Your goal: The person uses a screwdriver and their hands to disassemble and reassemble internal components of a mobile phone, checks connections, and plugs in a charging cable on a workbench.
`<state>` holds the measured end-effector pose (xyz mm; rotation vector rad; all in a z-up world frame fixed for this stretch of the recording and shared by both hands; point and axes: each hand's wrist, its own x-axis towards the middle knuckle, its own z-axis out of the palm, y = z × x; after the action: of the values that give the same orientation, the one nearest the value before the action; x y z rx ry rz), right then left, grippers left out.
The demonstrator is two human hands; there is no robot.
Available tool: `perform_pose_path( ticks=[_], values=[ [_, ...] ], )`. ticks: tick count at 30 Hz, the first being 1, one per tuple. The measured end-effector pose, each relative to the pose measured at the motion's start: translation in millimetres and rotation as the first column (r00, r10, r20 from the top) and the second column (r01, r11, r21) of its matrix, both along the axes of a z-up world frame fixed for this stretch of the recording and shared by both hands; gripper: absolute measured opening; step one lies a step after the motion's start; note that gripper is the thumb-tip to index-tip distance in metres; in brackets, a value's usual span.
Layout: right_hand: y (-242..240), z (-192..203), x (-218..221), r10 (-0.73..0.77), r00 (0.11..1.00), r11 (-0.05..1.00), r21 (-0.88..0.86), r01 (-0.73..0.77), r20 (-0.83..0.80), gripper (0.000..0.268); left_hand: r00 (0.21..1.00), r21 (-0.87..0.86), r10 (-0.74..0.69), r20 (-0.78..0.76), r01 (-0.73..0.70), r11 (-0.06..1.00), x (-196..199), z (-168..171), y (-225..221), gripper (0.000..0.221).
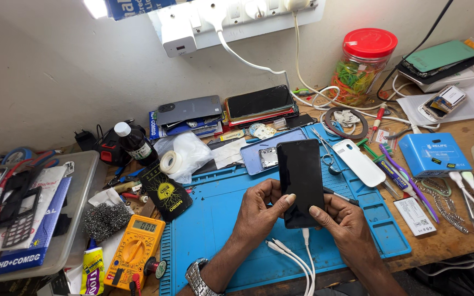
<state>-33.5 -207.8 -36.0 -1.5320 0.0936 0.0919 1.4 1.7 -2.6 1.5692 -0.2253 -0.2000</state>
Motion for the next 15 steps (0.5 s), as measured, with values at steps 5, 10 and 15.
perform_pose_path(
  ticks=[5,10,15],
  values=[
    [-0.7,-1.9,0.6,-0.006,1.000,1.000,-0.023,0.006,0.003,0.036,1.000,0.015,0.006,0.013,-0.007,1.000,0.3,-0.8,0.1,0.027],
    [-1.9,-4.9,0.8,-0.007,1.000,1.000,-0.020,0.007,0.015,0.037,1.000,0.022,0.007,0.012,-0.007,1.000,0.5,-1.1,0.0,0.027],
    [-1.8,-6.2,1.2,-0.017,1.000,0.999,-0.037,0.018,0.005,0.036,1.000,0.024,0.007,0.006,-0.007,1.000,0.8,-0.1,-0.3,0.026]
  ],
)
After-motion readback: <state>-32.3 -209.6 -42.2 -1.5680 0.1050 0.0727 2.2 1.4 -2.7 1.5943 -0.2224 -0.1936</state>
